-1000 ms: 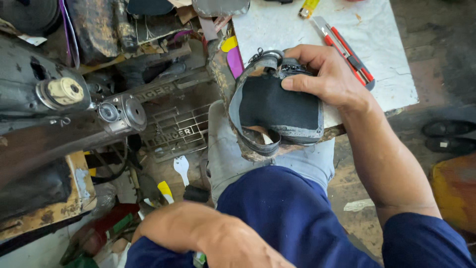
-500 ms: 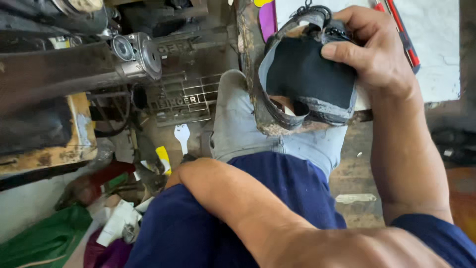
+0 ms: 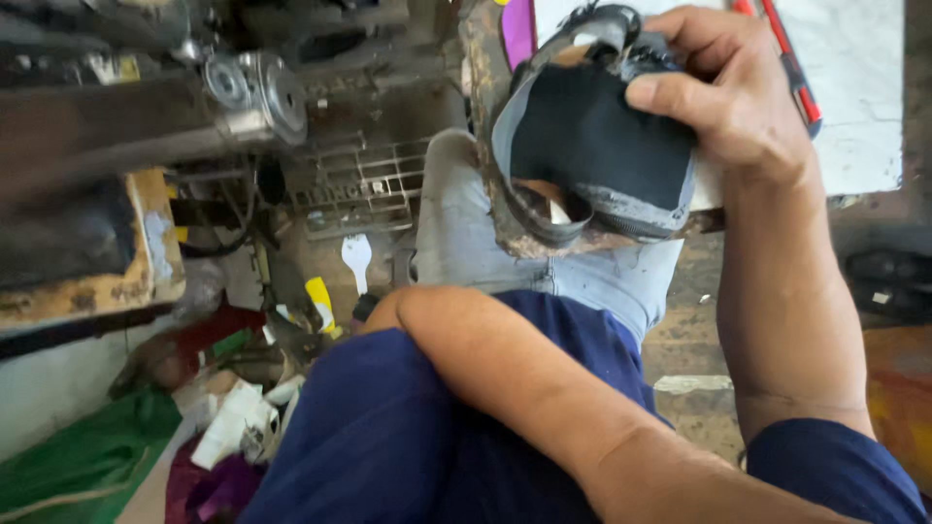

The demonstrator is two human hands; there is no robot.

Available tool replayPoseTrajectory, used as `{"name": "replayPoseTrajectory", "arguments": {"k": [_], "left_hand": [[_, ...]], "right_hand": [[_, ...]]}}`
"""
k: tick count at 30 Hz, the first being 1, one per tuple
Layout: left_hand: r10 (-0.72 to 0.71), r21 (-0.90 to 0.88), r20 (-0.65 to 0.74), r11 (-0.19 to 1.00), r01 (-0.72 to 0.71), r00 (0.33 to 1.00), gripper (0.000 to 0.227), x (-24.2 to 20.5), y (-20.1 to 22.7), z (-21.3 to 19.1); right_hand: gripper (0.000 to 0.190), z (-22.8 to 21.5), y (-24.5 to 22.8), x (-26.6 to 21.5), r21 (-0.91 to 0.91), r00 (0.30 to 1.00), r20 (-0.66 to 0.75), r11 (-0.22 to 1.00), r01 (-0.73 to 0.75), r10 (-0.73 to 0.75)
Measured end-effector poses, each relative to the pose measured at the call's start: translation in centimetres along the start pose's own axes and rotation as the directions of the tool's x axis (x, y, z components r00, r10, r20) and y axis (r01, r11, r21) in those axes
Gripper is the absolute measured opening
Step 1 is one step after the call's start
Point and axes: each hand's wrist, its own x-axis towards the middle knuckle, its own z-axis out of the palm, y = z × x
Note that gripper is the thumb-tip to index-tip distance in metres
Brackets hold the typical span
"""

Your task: The person holds a black slip-on shoe and repeatedly manipulates the zipper and upper fabric by hand, turning the shoe over and pulling at the seam and zipper area. The person inspects the interior and exterior of the shoe while adjusting the zipper and fabric edges.

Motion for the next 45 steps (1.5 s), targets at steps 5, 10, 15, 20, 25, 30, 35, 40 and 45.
{"name": "replayPoseTrajectory", "arguments": {"k": [5, 10, 15, 20, 25, 30, 35, 40, 45], "left_hand": [[0.031, -0.009, 0.012, 0.999, -0.031, 0.999, 0.031, -3.9, -0.3, 2.2], [0.067, -0.013, 0.026, 0.998, -0.067, 0.997, 0.029, -4.2, 21.0, 10.3], [0.107, -0.022, 0.050, 0.994, -0.106, 0.993, 0.026, -4.2, 23.2, 11.5], [0.136, -0.030, 0.076, 0.990, -0.134, 0.988, 0.024, -4.2, 20.0, 10.7], [0.178, -0.036, 0.122, 0.984, -0.175, 0.976, 0.022, -4.1, 18.4, 9.1], [0.287, -0.128, 0.236, 0.956, -0.263, 0.929, 0.020, -1.8, 17.4, 8.2], [0.193, 0.361, -0.006, 0.915, -0.177, 0.981, 0.027, -1.1, 17.4, 6.8], [-0.251, 0.321, -0.084, 0.909, 0.265, 0.964, 0.067, -1.1, 11.8, 5.2], [-0.173, 0.183, -0.189, 0.961, 0.208, 0.967, 0.030, 0.2, 8.4, 6.3]], "right_hand": [[0.049, 0.9, -1.7, -0.3, 0.027, 1.000, -0.005, 0.999, 0.023, -0.022], [0.077, 1.8, -2.9, -1.0, -0.067, 0.993, -0.114, 0.998, 0.008, -0.016], [0.091, 2.6, -3.3, -0.5, 0.172, 0.962, -0.223, 0.978, -0.121, 0.158], [0.096, 2.7, -3.8, -0.6, 0.137, 0.955, -0.227, 0.977, -0.165, 0.193], [0.063, 1.3, -0.7, -0.4, 0.369, 0.946, -0.229, 0.920, -0.133, 0.229], [0.039, 0.3, -1.5, 0.2, 0.470, 0.977, -0.034, 0.866, -0.171, 0.212], [0.052, -0.5, -1.1, -0.3, 0.508, 0.991, 0.012, 0.852, -0.123, 0.136], [0.040, 0.8, -1.9, -0.6, 0.630, 0.993, 0.060, 0.768, -0.115, 0.100], [0.044, 1.3, -3.0, -1.2, 0.672, 0.991, 0.063, 0.728, -0.132, 0.121]]}}
